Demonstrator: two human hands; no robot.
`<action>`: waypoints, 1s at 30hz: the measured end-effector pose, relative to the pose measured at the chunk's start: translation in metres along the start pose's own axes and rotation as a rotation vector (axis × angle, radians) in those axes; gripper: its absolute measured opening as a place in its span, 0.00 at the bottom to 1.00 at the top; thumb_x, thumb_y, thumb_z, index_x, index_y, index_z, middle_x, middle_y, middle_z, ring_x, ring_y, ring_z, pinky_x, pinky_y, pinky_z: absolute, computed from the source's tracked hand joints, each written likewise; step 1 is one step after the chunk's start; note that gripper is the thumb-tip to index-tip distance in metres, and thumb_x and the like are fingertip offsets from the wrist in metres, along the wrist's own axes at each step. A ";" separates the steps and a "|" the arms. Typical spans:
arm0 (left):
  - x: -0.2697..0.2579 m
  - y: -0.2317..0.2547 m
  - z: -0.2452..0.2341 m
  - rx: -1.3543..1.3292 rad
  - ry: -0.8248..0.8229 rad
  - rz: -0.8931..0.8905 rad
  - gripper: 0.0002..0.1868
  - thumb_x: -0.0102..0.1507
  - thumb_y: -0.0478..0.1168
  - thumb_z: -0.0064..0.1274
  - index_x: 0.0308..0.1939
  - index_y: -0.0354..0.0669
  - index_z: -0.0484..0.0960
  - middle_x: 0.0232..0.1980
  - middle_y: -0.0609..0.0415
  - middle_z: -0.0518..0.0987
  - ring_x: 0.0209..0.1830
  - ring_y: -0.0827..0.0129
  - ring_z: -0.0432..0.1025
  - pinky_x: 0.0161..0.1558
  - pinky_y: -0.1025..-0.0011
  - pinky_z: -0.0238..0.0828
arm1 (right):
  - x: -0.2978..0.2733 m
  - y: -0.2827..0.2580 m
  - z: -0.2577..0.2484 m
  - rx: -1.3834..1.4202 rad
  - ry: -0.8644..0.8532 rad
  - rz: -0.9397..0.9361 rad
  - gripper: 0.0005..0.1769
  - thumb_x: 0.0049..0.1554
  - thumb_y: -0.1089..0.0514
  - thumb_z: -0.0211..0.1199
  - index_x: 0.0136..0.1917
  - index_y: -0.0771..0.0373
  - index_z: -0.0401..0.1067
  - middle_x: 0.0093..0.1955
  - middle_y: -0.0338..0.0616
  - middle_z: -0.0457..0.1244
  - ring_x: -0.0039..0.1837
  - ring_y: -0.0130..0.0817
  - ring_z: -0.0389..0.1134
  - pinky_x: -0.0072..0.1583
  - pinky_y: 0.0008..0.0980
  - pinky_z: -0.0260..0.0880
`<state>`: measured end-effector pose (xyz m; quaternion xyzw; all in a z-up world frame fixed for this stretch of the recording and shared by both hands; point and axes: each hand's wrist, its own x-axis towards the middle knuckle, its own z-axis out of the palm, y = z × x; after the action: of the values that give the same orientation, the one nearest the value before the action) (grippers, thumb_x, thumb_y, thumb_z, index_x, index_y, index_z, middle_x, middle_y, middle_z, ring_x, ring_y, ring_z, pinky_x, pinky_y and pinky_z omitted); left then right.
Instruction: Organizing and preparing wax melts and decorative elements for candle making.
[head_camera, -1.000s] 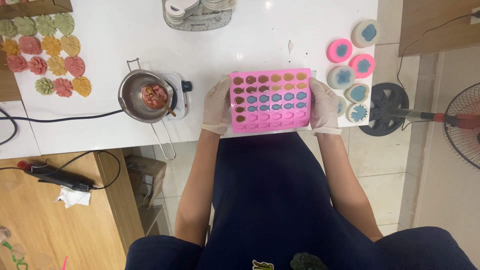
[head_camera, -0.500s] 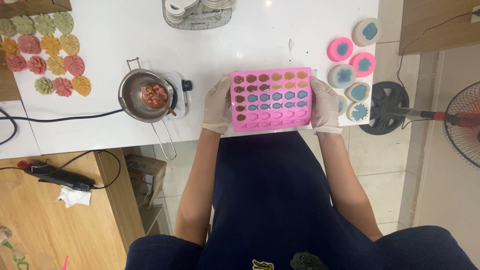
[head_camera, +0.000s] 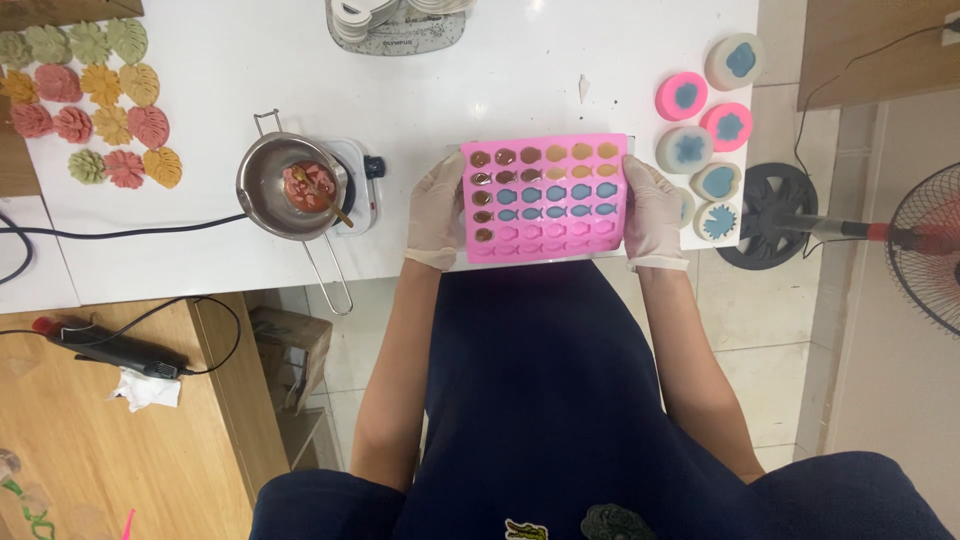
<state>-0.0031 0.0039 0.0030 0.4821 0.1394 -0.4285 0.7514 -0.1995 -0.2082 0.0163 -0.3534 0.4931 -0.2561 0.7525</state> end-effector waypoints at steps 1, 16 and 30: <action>0.000 0.000 0.000 0.000 -0.001 0.001 0.15 0.68 0.43 0.56 0.53 0.37 0.83 0.45 0.57 0.83 0.43 0.75 0.75 0.47 0.73 0.74 | 0.001 0.001 -0.002 0.000 0.000 -0.001 0.10 0.62 0.59 0.65 0.52 0.69 0.77 0.47 0.43 0.71 0.47 0.28 0.71 0.52 0.28 0.73; 0.002 -0.007 -0.008 0.042 0.001 -0.032 0.15 0.69 0.45 0.54 0.53 0.39 0.82 0.46 0.58 0.82 0.44 0.75 0.75 0.51 0.73 0.73 | -0.010 -0.004 0.006 -0.025 -0.030 0.007 0.12 0.63 0.56 0.63 0.54 0.67 0.77 0.49 0.43 0.71 0.49 0.28 0.71 0.54 0.29 0.72; -0.003 -0.003 -0.008 0.117 0.001 -0.043 0.17 0.69 0.45 0.52 0.56 0.38 0.82 0.47 0.59 0.82 0.46 0.76 0.74 0.53 0.74 0.73 | -0.014 -0.014 0.001 -0.198 0.014 -0.075 0.14 0.63 0.54 0.65 0.55 0.67 0.79 0.45 0.38 0.70 0.45 0.23 0.68 0.50 0.25 0.68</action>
<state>-0.0055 0.0114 -0.0014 0.5224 0.1248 -0.4518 0.7123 -0.2042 -0.2065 0.0358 -0.4424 0.5078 -0.2366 0.7003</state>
